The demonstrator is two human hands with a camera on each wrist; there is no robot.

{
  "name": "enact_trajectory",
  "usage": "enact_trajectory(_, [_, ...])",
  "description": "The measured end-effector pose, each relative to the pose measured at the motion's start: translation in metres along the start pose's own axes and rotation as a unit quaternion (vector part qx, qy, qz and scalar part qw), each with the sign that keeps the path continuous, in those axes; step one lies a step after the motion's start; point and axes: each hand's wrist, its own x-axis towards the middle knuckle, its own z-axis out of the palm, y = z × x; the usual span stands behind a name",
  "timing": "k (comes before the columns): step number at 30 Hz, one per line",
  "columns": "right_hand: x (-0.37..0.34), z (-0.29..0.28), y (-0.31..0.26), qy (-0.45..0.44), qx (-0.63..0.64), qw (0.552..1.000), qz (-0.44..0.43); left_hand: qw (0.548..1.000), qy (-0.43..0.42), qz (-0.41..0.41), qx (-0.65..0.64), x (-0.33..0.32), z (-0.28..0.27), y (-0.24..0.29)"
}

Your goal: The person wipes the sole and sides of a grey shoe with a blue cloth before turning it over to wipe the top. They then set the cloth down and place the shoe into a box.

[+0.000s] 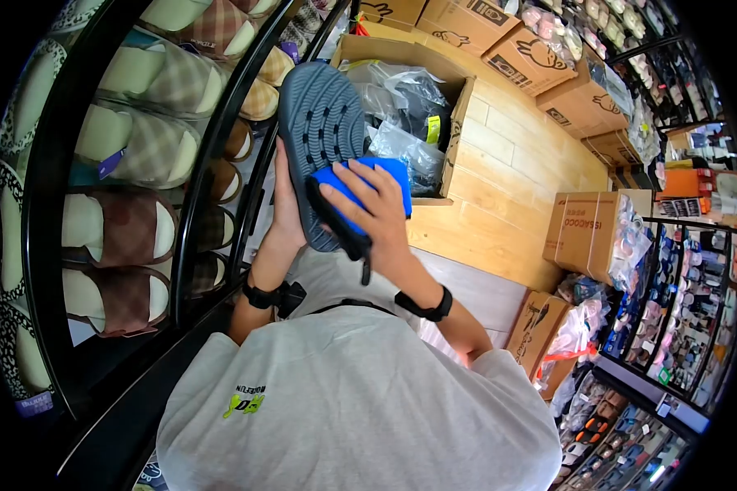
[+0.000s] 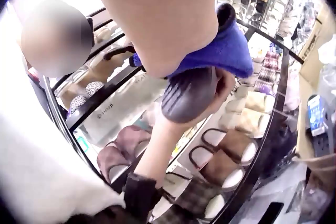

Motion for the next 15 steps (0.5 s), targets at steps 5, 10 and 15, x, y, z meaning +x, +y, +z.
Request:
enact_trajectory(5, [-0.026, 0.005, -0.021, -0.072, -0.089, 0.981, -0.154, 0.996, 0.026, 0.08, 0.007, 0.014, 0.004, -0.007])
enact_trajectory(10, [-0.01, -0.023, 0.007, -0.049, -0.06, 0.997, -0.028, 1.0, 0.004, 0.016, 0.01, 0.009, 0.006, -0.01])
enact_trajectory(15, [-0.018, -0.012, -0.008, 0.022, -0.076, 0.997, 0.017, 1.0, 0.008, 0.023, 0.003, 0.016, 0.007, -0.016])
